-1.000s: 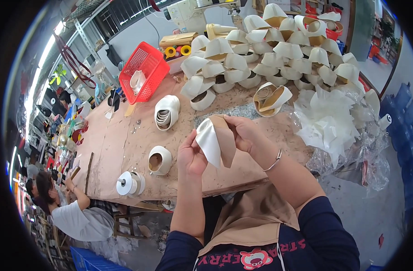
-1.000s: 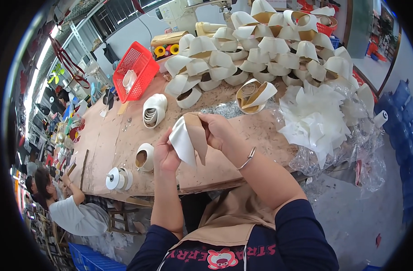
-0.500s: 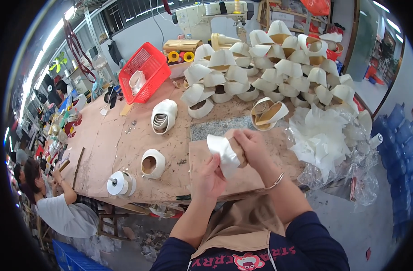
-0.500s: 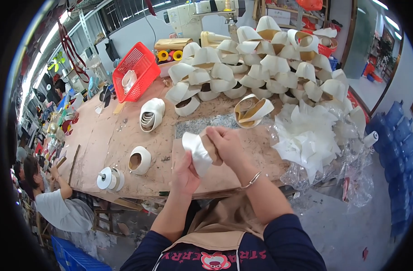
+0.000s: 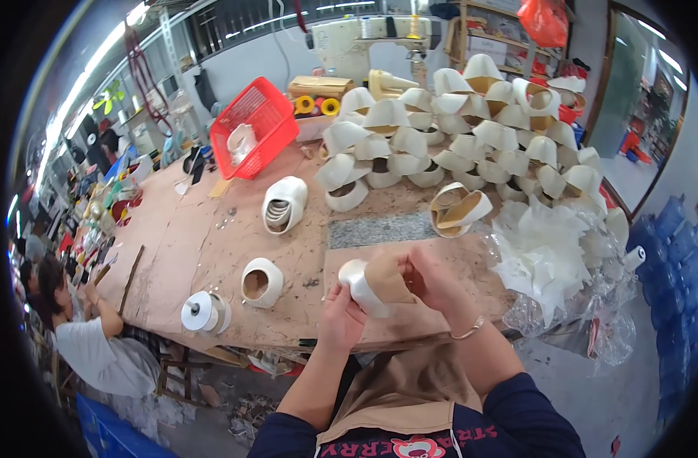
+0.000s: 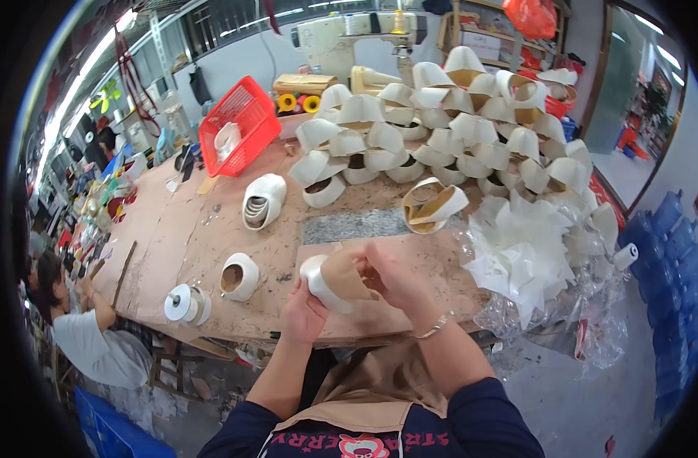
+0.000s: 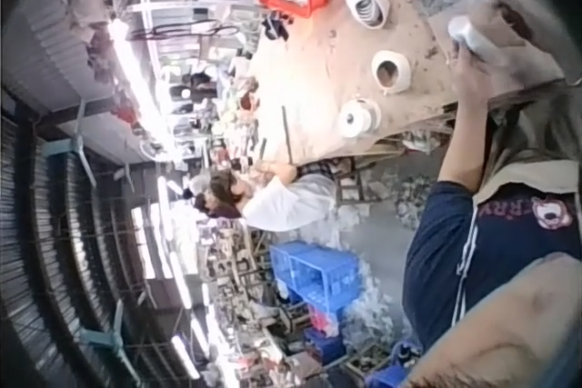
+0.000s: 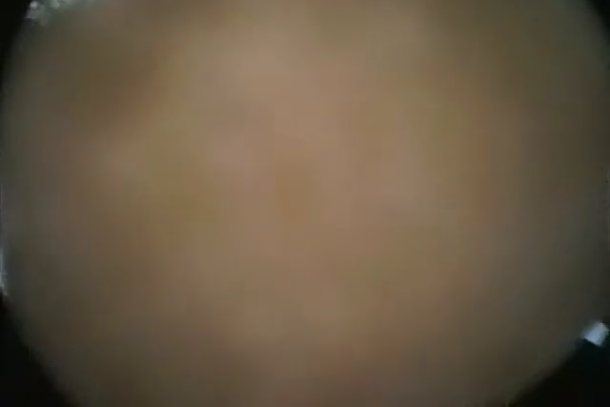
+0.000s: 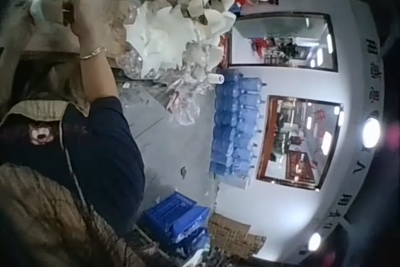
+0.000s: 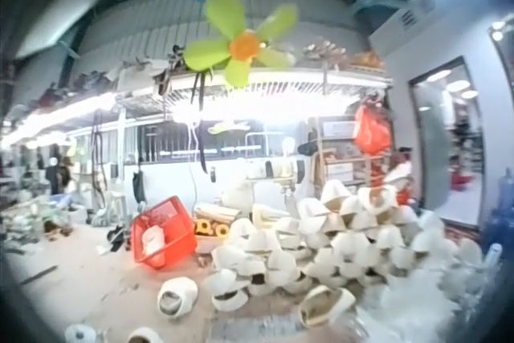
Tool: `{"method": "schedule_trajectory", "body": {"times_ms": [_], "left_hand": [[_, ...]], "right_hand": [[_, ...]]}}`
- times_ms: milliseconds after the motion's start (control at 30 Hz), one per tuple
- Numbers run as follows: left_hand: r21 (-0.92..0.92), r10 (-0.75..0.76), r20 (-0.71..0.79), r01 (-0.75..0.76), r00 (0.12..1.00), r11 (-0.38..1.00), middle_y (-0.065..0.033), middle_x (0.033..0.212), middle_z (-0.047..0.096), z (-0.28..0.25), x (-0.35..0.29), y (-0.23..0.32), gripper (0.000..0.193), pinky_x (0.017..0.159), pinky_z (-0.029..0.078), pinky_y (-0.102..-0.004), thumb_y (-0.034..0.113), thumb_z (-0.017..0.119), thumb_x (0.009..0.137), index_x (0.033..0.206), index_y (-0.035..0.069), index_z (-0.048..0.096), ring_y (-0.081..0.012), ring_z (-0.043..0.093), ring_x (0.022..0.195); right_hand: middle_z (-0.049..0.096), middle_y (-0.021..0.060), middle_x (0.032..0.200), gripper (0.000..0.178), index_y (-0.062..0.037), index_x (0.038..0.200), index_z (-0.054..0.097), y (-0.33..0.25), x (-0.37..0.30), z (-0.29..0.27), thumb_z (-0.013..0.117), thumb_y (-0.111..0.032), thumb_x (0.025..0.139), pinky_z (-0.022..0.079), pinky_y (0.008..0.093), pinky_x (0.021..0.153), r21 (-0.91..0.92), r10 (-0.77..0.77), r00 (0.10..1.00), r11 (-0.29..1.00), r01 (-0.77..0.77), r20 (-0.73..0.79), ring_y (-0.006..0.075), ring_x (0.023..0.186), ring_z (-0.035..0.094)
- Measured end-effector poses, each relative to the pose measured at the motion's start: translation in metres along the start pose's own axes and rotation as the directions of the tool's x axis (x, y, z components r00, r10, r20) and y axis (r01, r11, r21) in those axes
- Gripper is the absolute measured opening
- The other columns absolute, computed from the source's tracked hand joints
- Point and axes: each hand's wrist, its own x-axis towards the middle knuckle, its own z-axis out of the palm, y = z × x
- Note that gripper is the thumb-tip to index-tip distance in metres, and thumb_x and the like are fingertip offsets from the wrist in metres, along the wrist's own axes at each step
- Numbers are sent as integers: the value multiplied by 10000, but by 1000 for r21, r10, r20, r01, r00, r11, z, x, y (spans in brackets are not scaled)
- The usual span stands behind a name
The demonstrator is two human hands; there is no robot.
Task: Assembling shoe upper components by manually inserting reinforcements and padding materials.
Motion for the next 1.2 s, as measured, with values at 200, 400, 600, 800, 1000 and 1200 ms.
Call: {"method": "schedule_trajectory", "body": {"times_ms": [200, 400, 600, 800, 1000, 1200], "left_hand": [[-198, -73, 48, 81, 996, 977, -91, 1170, 585, -35, 6, 8, 242, 937, 483, -320, 142, 430, 986, 1198, 38, 484, -178, 589, 1059], [-239, 16, 40, -6, 999, 971, -88, 1171, 577, -22, -14, 3, 241, 931, 487, -333, 154, 411, 993, 1198, 38, 459, -192, 589, 1057], [303, 202, -158, -148, 967, 941, -99, 1199, 548, -34, -12, -13, 261, 969, 431, -344, 79, 437, 947, 1204, 32, 441, -181, 523, 1143], [457, -122, 823, -773, 555, -439, -132, 1060, 562, -14, 15, -16, 356, 1130, 188, -456, 82, 516, 785, 1139, 44, 531, -231, 561, 1024], [-125, -370, 829, -504, 421, -854, -11, 748, 516, -68, 49, -47, 92, 1109, 187, -477, 182, 545, 767, 745, 126, 614, -184, 607, 894], [-37, -296, 922, -705, 249, -708, -7, 758, 485, -87, 70, -45, 119, 1069, 221, -456, 195, 551, 769, 658, 154, 535, -179, 576, 982]], "right_hand": [[636, 9, 858, 236, -25, 999, 640, 46, 0, -6, 533, -231, 958, 457, 215, 684, -475, -266, 963, 843, 254, 44, 79, 769, 582], [647, 8, 798, 211, -31, 905, 639, 47, -8, 21, 554, -220, 947, 465, 242, 582, -235, -169, 984, 960, 151, -59, 87, 680, 591], [654, 26, 863, 108, -94, 872, 646, 4, -20, 30, 603, -170, 807, 480, 297, 666, -722, -170, 726, -393, 570, 666, 207, 708, 612], [601, 33, 746, 88, -81, 717, 622, 34, 13, -66, 575, -152, 694, 466, 314, 661, -120, 210, 547, -854, 506, 810, 194, 746, 579], [603, 62, 776, 153, -47, 765, 613, 75, 9, -114, 554, -182, 722, 497, 365, 803, -142, 119, 523, -891, 431, 844, 216, 829, 603], [589, 41, 785, 174, -44, 853, 618, 73, 3, -110, 526, -145, 747, 428, 389, 929, -126, 114, 549, -916, 381, 828, 203, 777, 580]]}}
